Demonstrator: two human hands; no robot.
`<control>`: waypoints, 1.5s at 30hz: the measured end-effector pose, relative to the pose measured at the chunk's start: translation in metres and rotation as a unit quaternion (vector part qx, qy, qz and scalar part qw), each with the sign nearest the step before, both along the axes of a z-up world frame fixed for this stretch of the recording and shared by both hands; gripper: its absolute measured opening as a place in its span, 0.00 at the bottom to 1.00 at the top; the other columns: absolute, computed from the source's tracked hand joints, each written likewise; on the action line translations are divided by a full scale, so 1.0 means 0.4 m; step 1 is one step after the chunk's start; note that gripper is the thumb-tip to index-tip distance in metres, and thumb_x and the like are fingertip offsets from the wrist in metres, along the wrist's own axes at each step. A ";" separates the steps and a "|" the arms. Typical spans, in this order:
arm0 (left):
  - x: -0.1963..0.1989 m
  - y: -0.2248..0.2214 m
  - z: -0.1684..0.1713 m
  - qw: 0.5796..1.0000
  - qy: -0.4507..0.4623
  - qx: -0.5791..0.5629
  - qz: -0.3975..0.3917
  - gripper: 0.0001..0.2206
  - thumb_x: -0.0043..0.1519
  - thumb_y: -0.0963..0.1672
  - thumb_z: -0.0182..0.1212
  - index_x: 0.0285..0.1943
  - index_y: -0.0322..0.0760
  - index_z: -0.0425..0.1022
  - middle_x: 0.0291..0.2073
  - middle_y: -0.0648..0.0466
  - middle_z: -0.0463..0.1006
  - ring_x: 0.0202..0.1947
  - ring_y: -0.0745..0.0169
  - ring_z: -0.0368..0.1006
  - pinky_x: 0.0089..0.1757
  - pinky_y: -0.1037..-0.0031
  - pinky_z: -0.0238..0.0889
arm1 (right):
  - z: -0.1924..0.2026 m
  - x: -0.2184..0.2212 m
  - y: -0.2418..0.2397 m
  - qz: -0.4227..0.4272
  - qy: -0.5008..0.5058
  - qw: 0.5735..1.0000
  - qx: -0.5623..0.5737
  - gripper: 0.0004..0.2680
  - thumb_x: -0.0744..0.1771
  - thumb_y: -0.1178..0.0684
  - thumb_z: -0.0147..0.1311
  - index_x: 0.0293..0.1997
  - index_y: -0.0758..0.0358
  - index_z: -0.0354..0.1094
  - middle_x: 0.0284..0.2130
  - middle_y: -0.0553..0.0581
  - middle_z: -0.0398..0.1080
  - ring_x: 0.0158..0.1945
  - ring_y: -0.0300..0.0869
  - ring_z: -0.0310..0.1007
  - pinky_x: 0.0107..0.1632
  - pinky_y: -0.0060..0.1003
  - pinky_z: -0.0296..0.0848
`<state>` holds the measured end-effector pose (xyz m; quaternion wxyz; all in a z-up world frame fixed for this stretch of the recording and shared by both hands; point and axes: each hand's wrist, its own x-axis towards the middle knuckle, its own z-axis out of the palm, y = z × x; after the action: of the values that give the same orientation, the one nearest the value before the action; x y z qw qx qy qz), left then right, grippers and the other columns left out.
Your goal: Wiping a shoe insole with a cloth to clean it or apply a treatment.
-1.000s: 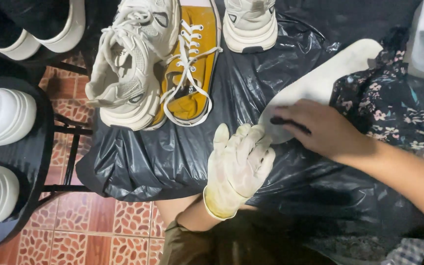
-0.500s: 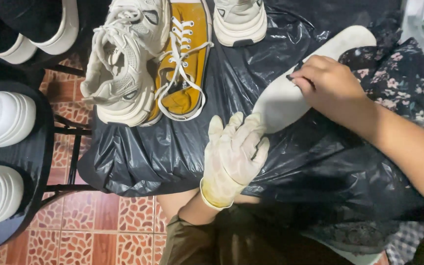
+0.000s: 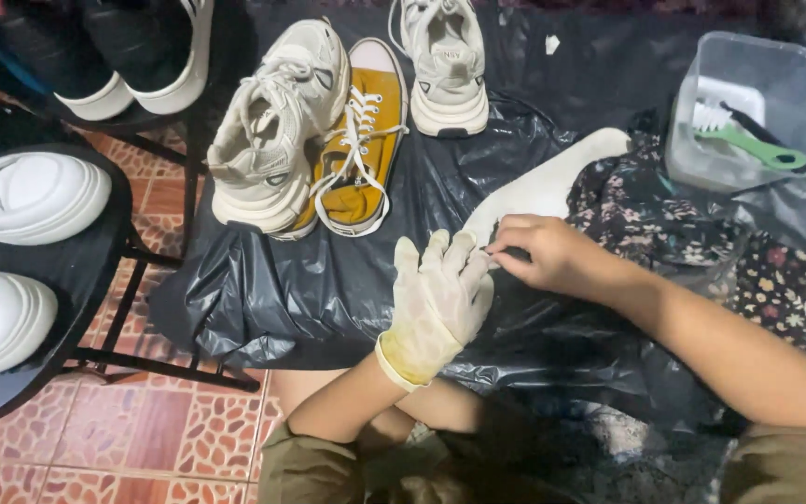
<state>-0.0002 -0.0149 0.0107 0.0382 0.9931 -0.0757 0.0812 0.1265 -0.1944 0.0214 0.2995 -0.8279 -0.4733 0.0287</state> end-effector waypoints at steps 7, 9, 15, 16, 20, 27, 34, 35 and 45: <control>-0.015 0.010 0.044 0.999 -0.008 0.029 -0.018 0.17 0.68 0.54 0.40 0.61 0.58 0.68 0.61 0.58 0.66 0.65 0.51 0.57 0.59 0.39 0.41 | -0.036 0.112 -0.040 -0.157 -0.087 0.984 -0.017 0.03 0.66 0.54 0.59 0.34 0.59 0.76 0.31 0.56 0.77 0.38 0.53 0.80 0.41 0.43 0.77; -0.016 0.015 0.043 1.000 -0.018 0.004 -0.022 0.16 0.68 0.54 0.41 0.61 0.59 0.67 0.59 0.58 0.66 0.64 0.52 0.58 0.58 0.41 0.42 | -0.014 0.036 0.006 -0.105 -0.044 0.993 0.017 0.02 0.64 0.55 0.60 0.33 0.60 0.75 0.31 0.59 0.78 0.38 0.56 0.80 0.42 0.48 0.77; -0.020 0.022 0.032 0.992 -0.114 -0.052 -0.024 0.11 0.60 0.54 0.56 0.39 0.53 0.79 0.52 0.57 0.75 0.59 0.51 0.67 0.53 0.46 0.51 | -0.060 0.160 -0.042 -0.160 -0.122 0.979 -0.035 0.03 0.68 0.56 0.58 0.38 0.64 0.75 0.32 0.63 0.76 0.40 0.57 0.79 0.43 0.47 0.77; -0.016 0.022 0.027 0.987 -0.140 -0.072 -0.024 0.10 0.58 0.53 0.59 0.38 0.51 0.79 0.51 0.56 0.74 0.59 0.50 0.68 0.53 0.46 0.52 | -0.066 0.165 -0.042 -0.160 -0.129 0.978 -0.022 0.03 0.68 0.56 0.58 0.38 0.62 0.75 0.32 0.60 0.77 0.40 0.55 0.79 0.43 0.45 0.76; -0.018 0.036 0.023 0.974 -0.209 -0.083 -0.036 0.08 0.56 0.51 0.63 0.34 0.49 0.78 0.48 0.54 0.74 0.56 0.47 0.69 0.53 0.43 0.53 | -0.019 0.003 0.064 -0.049 -0.056 0.996 0.050 0.02 0.66 0.57 0.57 0.34 0.61 0.76 0.31 0.56 0.77 0.39 0.51 0.80 0.42 0.40 0.78; -0.021 0.035 0.037 0.988 -0.139 -0.059 -0.017 0.12 0.56 0.54 0.62 0.38 0.48 0.80 0.46 0.54 0.76 0.56 0.51 0.70 0.56 0.43 0.50 | -0.067 0.159 -0.040 -0.270 -0.140 0.951 -0.057 0.05 0.71 0.52 0.57 0.41 0.59 0.77 0.32 0.55 0.76 0.38 0.51 0.80 0.39 0.39 0.78; -0.009 0.027 0.048 0.996 -0.047 -0.076 0.013 0.18 0.57 0.57 0.59 0.46 0.48 0.78 0.50 0.55 0.76 0.63 0.54 0.67 0.61 0.46 0.46 | -0.051 0.148 -0.034 -0.178 -0.150 0.970 -0.072 0.05 0.70 0.51 0.54 0.42 0.55 0.77 0.35 0.55 0.77 0.40 0.53 0.80 0.41 0.45 0.78; -0.007 0.030 0.049 0.997 -0.021 -0.066 0.024 0.21 0.56 0.58 0.58 0.49 0.47 0.77 0.49 0.56 0.77 0.62 0.57 0.67 0.62 0.48 0.45 | -0.072 0.208 -0.078 -0.269 -0.185 0.938 -0.115 0.05 0.72 0.51 0.54 0.44 0.54 0.77 0.35 0.54 0.76 0.41 0.52 0.80 0.41 0.45 0.79; -0.023 0.046 0.086 0.996 0.087 -0.019 0.027 0.21 0.60 0.60 0.51 0.49 0.52 0.77 0.52 0.58 0.76 0.69 0.60 0.59 0.62 0.48 0.41 | 0.042 0.077 -0.036 -0.134 -0.017 0.987 -0.085 0.05 0.68 0.56 0.53 0.40 0.64 0.75 0.39 0.66 0.79 0.45 0.62 0.79 0.47 0.56 0.77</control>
<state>-0.0096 0.0036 0.0450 0.0609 0.9972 -0.0442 -0.0027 0.1574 -0.2087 0.0384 0.2216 -0.9064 -0.3593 0.0145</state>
